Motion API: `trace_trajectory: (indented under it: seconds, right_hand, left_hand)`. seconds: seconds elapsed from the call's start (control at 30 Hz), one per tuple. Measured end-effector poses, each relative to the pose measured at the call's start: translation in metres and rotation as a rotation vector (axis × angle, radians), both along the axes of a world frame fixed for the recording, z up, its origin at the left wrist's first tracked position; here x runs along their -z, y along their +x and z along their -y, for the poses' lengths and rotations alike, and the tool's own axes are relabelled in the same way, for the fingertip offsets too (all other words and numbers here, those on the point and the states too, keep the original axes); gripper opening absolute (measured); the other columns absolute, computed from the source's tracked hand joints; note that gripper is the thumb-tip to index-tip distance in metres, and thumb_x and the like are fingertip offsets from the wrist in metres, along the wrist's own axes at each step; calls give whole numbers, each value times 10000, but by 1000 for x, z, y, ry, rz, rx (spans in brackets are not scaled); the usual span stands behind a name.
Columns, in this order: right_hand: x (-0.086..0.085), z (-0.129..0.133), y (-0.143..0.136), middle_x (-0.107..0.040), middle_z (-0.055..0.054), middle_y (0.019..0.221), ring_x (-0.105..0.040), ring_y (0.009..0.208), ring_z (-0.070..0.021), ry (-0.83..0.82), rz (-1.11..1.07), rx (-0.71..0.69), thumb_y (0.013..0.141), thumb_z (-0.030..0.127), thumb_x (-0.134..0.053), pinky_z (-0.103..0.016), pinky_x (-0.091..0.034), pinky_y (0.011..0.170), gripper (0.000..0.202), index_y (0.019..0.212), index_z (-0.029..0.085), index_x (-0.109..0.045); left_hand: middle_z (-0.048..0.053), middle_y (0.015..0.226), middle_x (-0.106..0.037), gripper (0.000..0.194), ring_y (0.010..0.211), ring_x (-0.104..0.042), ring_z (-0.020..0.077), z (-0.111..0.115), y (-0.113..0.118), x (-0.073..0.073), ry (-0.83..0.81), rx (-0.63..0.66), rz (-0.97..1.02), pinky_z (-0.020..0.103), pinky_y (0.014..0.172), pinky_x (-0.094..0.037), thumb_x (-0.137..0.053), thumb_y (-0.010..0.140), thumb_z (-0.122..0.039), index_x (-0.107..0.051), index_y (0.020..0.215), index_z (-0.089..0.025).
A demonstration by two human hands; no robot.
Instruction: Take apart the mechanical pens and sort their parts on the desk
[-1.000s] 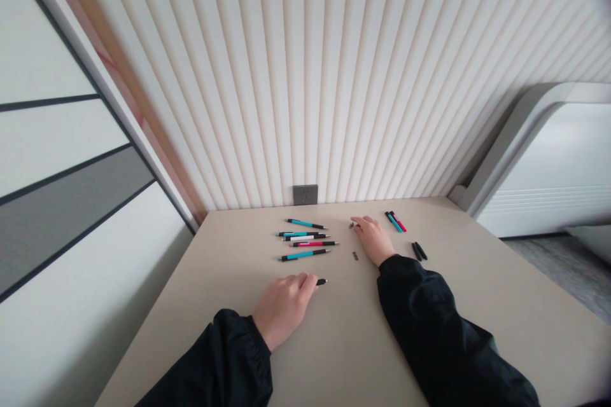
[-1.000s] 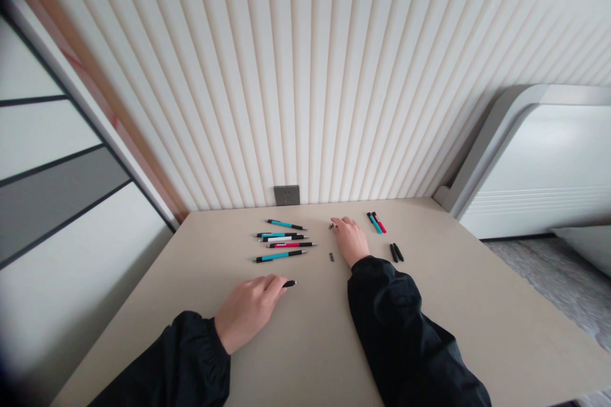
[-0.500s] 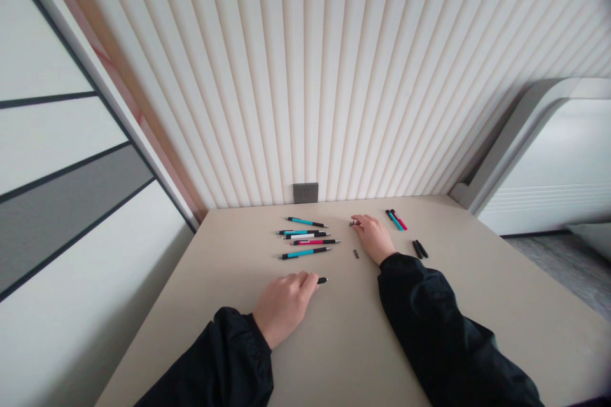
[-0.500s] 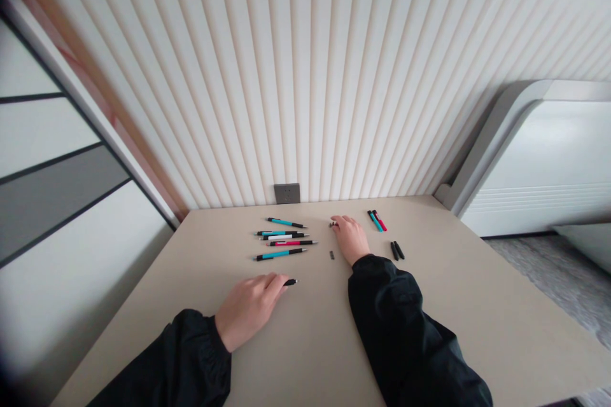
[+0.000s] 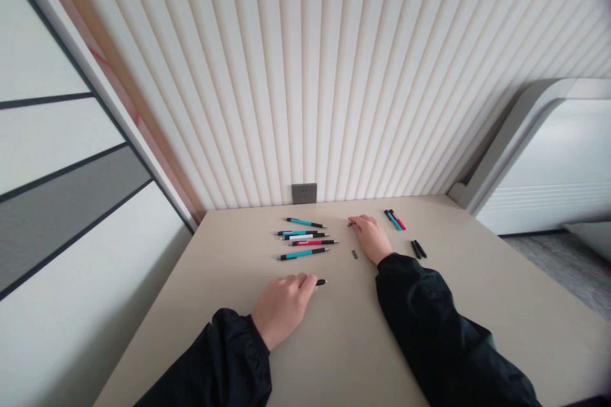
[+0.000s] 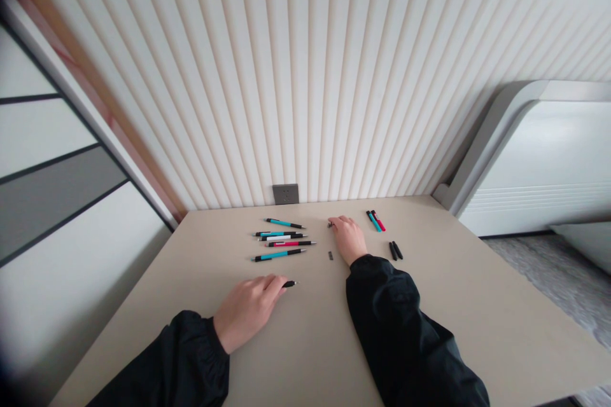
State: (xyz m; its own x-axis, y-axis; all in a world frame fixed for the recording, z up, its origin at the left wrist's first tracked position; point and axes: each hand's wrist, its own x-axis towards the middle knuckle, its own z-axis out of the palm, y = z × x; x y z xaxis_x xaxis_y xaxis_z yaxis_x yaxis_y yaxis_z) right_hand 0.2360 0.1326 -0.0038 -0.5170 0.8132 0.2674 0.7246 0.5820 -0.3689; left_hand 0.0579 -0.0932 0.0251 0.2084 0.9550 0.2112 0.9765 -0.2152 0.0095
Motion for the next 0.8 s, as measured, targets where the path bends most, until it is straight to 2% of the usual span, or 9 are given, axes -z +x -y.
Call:
trace_trajectory:
  seconds: [0.3, 0.57, 0.8]
  right_hand:
    - [0, -1, 1, -672, -73, 1058, -585, 1023, -195, 4, 0, -19, 911, 200, -451, -282, -401, 911, 268, 1066, 207, -669]
    - [-1, 2, 1, -657, -84, 1118, -570, 1070, -201, 10, -16, -10, 890, 141, -427, -293, -397, 933, 344, 1174, 186, -615]
    - [5, 1, -1, -672, -83, 1083, -572, 1061, -208, 13, -36, 23, 883, 126, -420, -292, -403, 917, 364, 1199, 180, -593]
  left_hand:
    - [17, 795, -631, 131, 689, -633, 178, 0, 1, -3, -14, -4, -15, 262, 563, -453, -395, 960, -191, -526, 959, -200]
    - [18, 782, -631, 131, 672, -628, 170, 0, 1, -4, 0, -2, -19, 252, 559, -447, -399, 957, -200, -530, 941, -205]
    - [15, 794, -633, 133, 692, -632, 179, 0, 2, -3, -19, -13, -30, 265, 575, -457, -396, 961, -206, -530, 957, -206]
